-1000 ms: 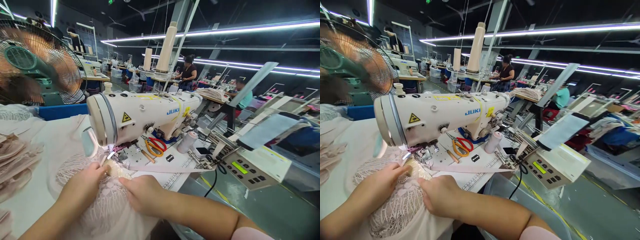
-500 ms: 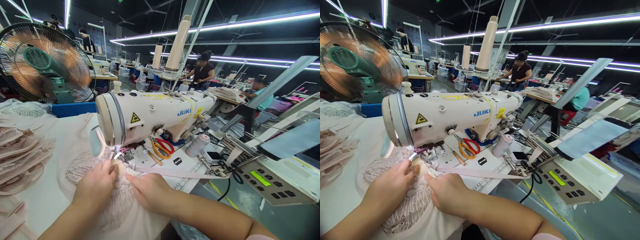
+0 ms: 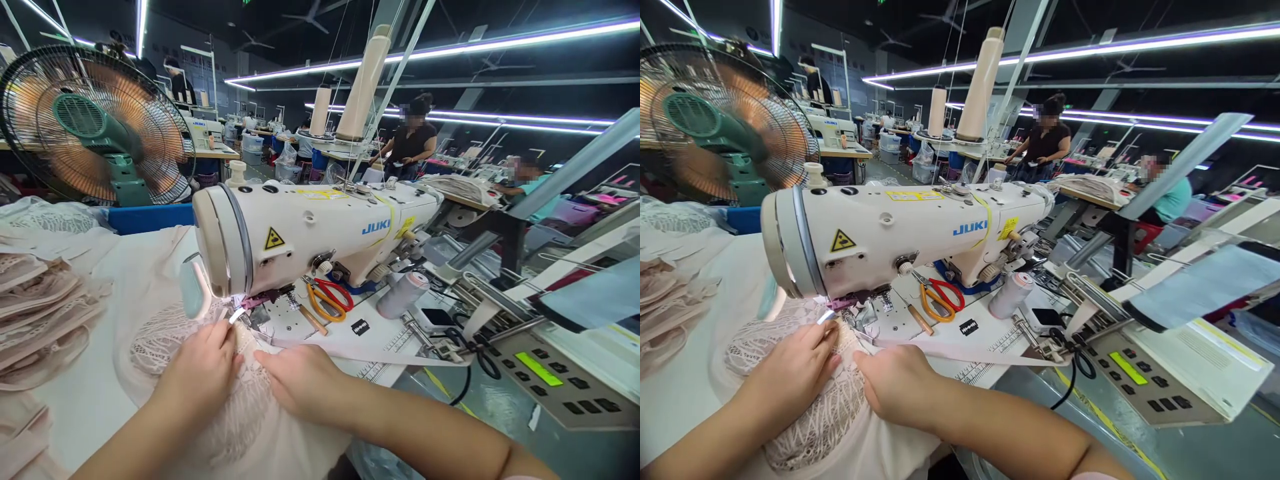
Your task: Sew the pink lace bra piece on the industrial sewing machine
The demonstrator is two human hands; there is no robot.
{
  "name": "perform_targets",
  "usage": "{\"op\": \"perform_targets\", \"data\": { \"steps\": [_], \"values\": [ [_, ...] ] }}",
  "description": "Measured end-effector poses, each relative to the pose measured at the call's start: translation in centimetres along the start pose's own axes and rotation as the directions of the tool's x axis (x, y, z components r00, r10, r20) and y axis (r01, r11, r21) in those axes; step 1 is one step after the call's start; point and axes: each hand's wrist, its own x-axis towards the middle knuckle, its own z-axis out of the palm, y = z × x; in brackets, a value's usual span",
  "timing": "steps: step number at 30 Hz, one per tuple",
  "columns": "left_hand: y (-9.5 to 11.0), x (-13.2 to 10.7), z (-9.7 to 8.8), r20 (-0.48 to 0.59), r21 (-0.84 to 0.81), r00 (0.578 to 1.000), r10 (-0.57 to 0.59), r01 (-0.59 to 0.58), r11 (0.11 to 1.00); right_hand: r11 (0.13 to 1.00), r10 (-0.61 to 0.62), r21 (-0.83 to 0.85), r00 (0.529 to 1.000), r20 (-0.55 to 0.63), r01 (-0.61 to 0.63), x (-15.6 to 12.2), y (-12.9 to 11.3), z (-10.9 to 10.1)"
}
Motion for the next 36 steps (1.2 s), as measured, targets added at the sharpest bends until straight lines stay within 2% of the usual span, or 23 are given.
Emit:
{"op": "perform_targets", "data": {
  "steps": [6, 13, 20, 24, 36],
  "values": [
    [0.4, 0.6, -0.9, 0.005, -0.012, 0.999, -0.051, 0.051, 0.999, 0.998, 0.053, -0.040, 0.997, 0.058, -0.051, 0.8, -0.3, -1.1],
    [0.2, 0.5, -0.6, -0.008, -0.079, 0.998, -0.057, 0.056, 0.995, 0.997, 0.047, -0.063, 0.996, 0.073, -0.042, 0.7, -0.3, -1.4],
    [0.5, 0.4, -1.4, 0.096, -0.126, 0.993, -0.073, 0.085, 0.988, 0.998, 0.022, -0.055, 0.998, 0.051, -0.019, 0.5, -0.3, -1.2],
    [1.1, 0.5, -2.1, 0.146, -0.117, 0.982, -0.117, 0.135, 0.984, 0.998, 0.034, -0.056, 0.996, 0.087, -0.029, 0.8, -0.3, -1.2],
    [0.9, 0.8, -1.7, 0.088, -0.086, 0.986, -0.143, 0.151, 0.985, 0.993, 0.093, -0.087, 0.984, 0.149, -0.081, 1.6, -0.8, -1.8]
  ]
}}
